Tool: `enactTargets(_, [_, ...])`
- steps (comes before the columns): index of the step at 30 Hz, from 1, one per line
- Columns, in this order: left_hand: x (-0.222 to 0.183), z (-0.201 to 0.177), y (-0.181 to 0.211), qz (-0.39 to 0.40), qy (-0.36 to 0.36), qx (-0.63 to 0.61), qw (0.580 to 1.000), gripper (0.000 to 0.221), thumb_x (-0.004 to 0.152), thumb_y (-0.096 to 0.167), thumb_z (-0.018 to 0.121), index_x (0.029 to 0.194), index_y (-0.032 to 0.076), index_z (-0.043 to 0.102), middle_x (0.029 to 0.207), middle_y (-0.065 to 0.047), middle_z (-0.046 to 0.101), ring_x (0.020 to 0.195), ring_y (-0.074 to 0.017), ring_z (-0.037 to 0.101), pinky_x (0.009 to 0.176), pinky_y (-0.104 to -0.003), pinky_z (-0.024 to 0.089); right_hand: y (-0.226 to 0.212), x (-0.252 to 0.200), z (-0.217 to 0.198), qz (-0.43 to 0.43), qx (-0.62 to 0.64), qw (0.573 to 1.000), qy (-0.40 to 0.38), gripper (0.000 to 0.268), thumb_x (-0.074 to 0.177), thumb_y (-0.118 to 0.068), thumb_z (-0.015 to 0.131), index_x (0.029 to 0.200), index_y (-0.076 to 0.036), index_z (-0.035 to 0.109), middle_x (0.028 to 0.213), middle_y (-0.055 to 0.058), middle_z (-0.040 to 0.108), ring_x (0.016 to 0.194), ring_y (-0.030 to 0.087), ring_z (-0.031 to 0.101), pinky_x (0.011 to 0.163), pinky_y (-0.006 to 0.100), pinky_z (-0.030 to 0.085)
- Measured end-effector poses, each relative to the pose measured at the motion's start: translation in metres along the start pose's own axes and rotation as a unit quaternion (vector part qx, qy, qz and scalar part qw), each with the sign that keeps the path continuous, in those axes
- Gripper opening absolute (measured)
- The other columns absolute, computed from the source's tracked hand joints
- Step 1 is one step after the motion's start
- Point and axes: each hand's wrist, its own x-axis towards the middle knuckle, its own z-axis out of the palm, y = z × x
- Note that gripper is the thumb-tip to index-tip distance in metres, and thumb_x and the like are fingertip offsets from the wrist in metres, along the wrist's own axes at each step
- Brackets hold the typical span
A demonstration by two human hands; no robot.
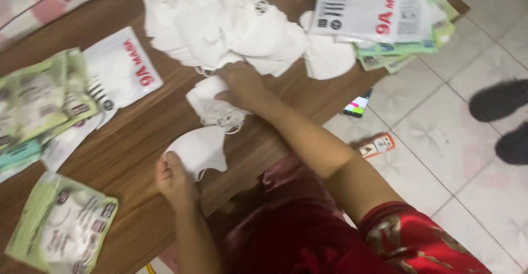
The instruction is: Packaging individual face masks into plastic bags by folding and inserting them manually.
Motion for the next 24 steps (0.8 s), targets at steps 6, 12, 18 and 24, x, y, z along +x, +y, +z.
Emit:
enactTargets(6, [0.0, -0.002, 0.0, -0.004, -0.008, -0.006, 1.0, 0.021, 0.111, 0.026, 0.058, 0.117, 0.009, 0.069, 0.094, -0.006, 0.069, 0.085, -0.0096, 0.065, 0.081, -0.026, 0.058, -0.004, 0.0, -0.002, -0.012, 0.006, 1.0, 0.02, 0.056, 0.08, -0.035, 0.087, 0.126, -0.011, 0.066, 0.113, 0.014, 0.068, 0.108, 0.035, 0.065, 0.096, 0.047, 0.051])
enactTargets(12, [0.0, -0.004, -0.002, 0.01, -0.023, 0.002, 1.0, 0.022, 0.113, 0.024, 0.056, 0.116, 0.006, 0.068, 0.092, -0.007, 0.068, 0.085, -0.0104, 0.065, 0.081, -0.028, 0.057, -0.016, -0.006, -0.017, -0.024, 0.013, 1.0, 0.011, 0.047, 0.085, -0.023, 0.082, 0.127, -0.009, 0.066, 0.114, 0.017, 0.068, 0.107, 0.035, 0.066, 0.096, 0.048, 0.048])
enactTargets(18, [-0.001, -0.002, -0.001, 0.017, -0.024, 0.002, 1.0, 0.023, 0.113, 0.024, 0.056, 0.115, 0.004, 0.067, 0.094, -0.009, 0.068, 0.087, -0.0119, 0.065, 0.083, -0.03, 0.056, -0.013, 0.003, -0.012, 0.006, -0.002, 0.999, -0.033, 0.055, 0.085, -0.026, 0.082, 0.133, -0.008, 0.061, 0.114, 0.018, 0.069, 0.107, 0.035, 0.066, 0.094, 0.05, 0.049])
enactTargets(24, [0.002, -0.005, -0.01, 0.035, -0.031, -0.003, 0.999, 0.021, 0.112, 0.022, 0.058, 0.114, 0.004, 0.068, 0.092, -0.008, 0.067, 0.087, -0.0116, 0.065, 0.082, -0.028, 0.056, -0.024, 0.001, -0.027, 0.003, -0.008, 0.999, -0.051, 0.049, 0.086, -0.025, 0.081, 0.13, -0.009, 0.065, 0.112, 0.016, 0.069, 0.106, 0.034, 0.065, 0.094, 0.05, 0.047])
